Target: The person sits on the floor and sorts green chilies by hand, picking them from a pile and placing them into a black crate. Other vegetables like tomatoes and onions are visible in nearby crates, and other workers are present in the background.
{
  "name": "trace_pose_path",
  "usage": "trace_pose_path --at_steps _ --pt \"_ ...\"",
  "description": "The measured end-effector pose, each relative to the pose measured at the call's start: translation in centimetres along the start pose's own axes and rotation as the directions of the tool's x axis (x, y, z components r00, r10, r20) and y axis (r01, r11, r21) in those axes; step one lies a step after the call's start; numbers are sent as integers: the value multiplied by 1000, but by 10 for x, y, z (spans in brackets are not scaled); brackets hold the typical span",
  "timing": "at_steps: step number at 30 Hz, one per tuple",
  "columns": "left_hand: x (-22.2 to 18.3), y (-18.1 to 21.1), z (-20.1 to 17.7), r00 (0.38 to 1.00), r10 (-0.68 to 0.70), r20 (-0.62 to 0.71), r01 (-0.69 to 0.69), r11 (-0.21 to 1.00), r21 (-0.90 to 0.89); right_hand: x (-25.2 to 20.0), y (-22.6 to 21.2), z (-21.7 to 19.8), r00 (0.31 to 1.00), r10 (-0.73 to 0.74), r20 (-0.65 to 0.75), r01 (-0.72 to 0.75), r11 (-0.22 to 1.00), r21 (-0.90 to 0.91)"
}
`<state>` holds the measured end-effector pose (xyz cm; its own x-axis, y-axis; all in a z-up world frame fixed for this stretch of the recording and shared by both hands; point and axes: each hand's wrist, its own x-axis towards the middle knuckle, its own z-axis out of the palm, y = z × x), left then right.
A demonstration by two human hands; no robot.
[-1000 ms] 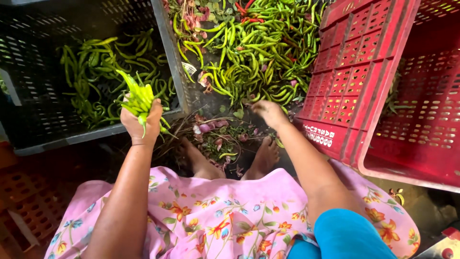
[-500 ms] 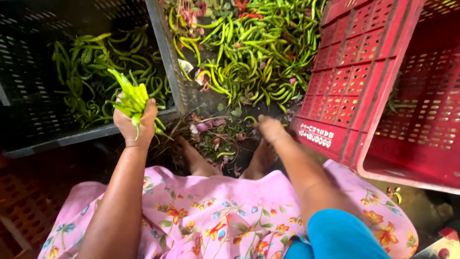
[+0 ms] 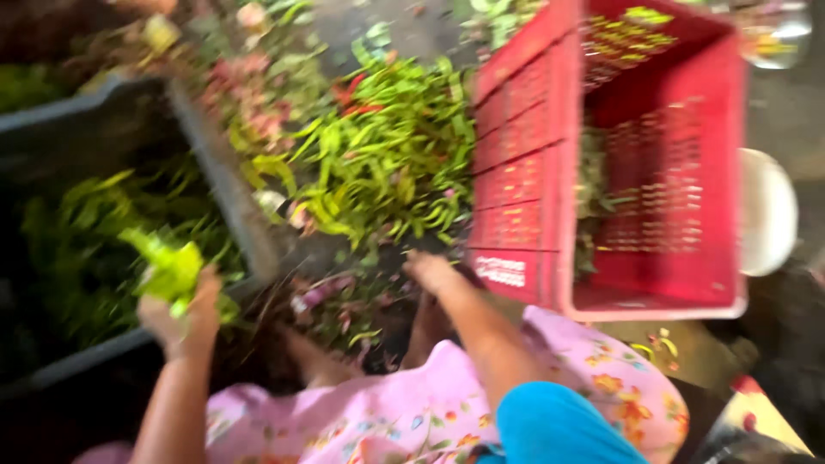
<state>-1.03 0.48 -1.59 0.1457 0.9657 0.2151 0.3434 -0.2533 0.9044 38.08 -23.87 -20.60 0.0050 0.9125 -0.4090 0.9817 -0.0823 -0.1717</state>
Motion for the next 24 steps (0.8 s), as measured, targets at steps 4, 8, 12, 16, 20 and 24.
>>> trace_pose_path --at_steps 4,8,12,16,20,24 --pt "-2 -3 -2 986 -161 51 169 943 -288 -10 -2 14 987 104 119 -110 993 45" --pt "0 -12 -2 999 29 -14 -26 987 159 -16 1 2 969 211 126 -233 953 194" --pt "0 -19 -2 1000 -1 -18 2 999 43 -13 -18 -20 960 264 97 -281 918 280" --pt "-1 -27 0 1000 -6 -3 6 1000 8 4 -55 -41 980 195 40 -199 943 268" --pt "2 -33 -4 999 -43 6 43 999 -23 13 -88 -57 978 165 129 -190 958 215" --pt "1 -36 -10 994 99 53 -108 968 227 14 -73 -59 973 212 90 -226 956 186"
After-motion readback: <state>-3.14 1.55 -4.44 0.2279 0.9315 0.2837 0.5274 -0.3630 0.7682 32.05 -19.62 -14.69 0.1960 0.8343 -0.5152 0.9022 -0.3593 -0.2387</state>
